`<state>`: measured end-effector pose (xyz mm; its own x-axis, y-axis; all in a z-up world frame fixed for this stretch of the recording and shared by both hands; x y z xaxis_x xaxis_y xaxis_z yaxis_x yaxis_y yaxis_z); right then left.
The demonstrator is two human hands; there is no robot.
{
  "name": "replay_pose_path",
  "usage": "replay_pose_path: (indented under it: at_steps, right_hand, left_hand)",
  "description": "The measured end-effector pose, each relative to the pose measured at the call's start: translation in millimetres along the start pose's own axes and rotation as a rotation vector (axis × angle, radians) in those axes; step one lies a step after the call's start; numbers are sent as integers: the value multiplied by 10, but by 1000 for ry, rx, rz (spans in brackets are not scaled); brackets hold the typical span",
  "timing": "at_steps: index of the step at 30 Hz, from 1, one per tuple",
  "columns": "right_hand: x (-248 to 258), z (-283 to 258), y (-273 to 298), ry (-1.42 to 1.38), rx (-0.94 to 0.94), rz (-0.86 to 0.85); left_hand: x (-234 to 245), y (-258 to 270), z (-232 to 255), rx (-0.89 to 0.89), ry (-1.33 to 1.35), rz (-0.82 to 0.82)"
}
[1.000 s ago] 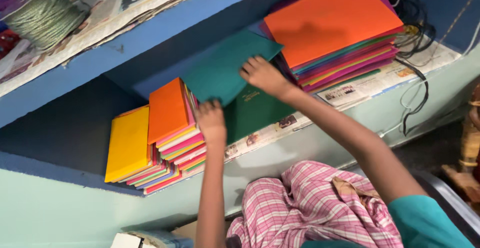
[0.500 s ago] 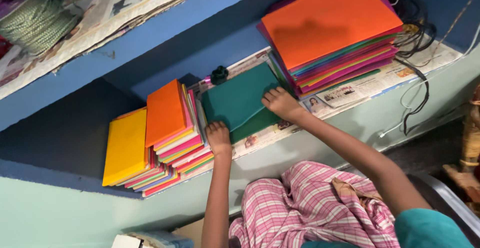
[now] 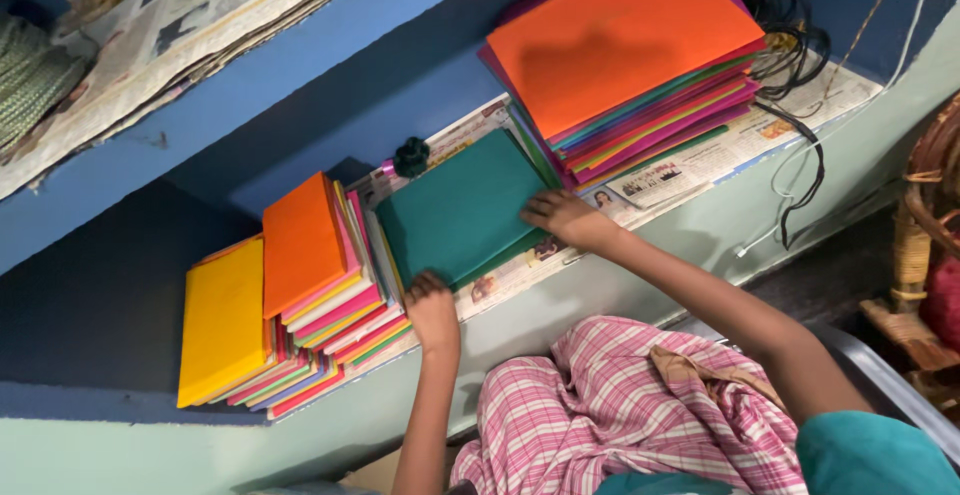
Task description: The person sorts a stack of colored folders by color, picking up individual folders of different colors and placing them into separate stacks on a shelf.
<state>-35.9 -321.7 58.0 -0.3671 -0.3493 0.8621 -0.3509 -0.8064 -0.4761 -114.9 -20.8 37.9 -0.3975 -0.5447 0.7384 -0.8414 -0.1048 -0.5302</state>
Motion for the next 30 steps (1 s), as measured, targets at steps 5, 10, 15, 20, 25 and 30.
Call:
replay_pose_path:
  at_steps: [5,10,15,20,25,30]
  right_hand:
    - [56,-82,98,-16,40,-37]
    - [116,-144,134,-41,54,-33]
    - [144,-148,173,-102,35,-32]
    - [119,-147,213,-103,60,-65]
    - [157,-167,233,-151,52,-12]
    - [170,-205,184,-332,-62,-88]
  left_hand:
    - [70,35,-138,-62,104,72]
    - [191,21,-223,-94,125,31]
    - [178,104,-328,-230,301,100]
    - [66,209,-459,-357,393,115]
    - [144,222,-392,-354,343,140]
    - [203,223,-165,163,496,-382]
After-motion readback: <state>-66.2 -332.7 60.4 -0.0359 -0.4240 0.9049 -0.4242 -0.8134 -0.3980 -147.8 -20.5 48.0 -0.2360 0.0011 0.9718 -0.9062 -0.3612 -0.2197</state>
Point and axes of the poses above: each hand's wrist, its own y-axis away from the middle knuckle, its own x-axis out of the back of the hand, z = x × y, the point moved 2 cm from there along -y, towards the middle knuckle, and after that the axes turned 15 degrees about x, right-handed, at the moved point
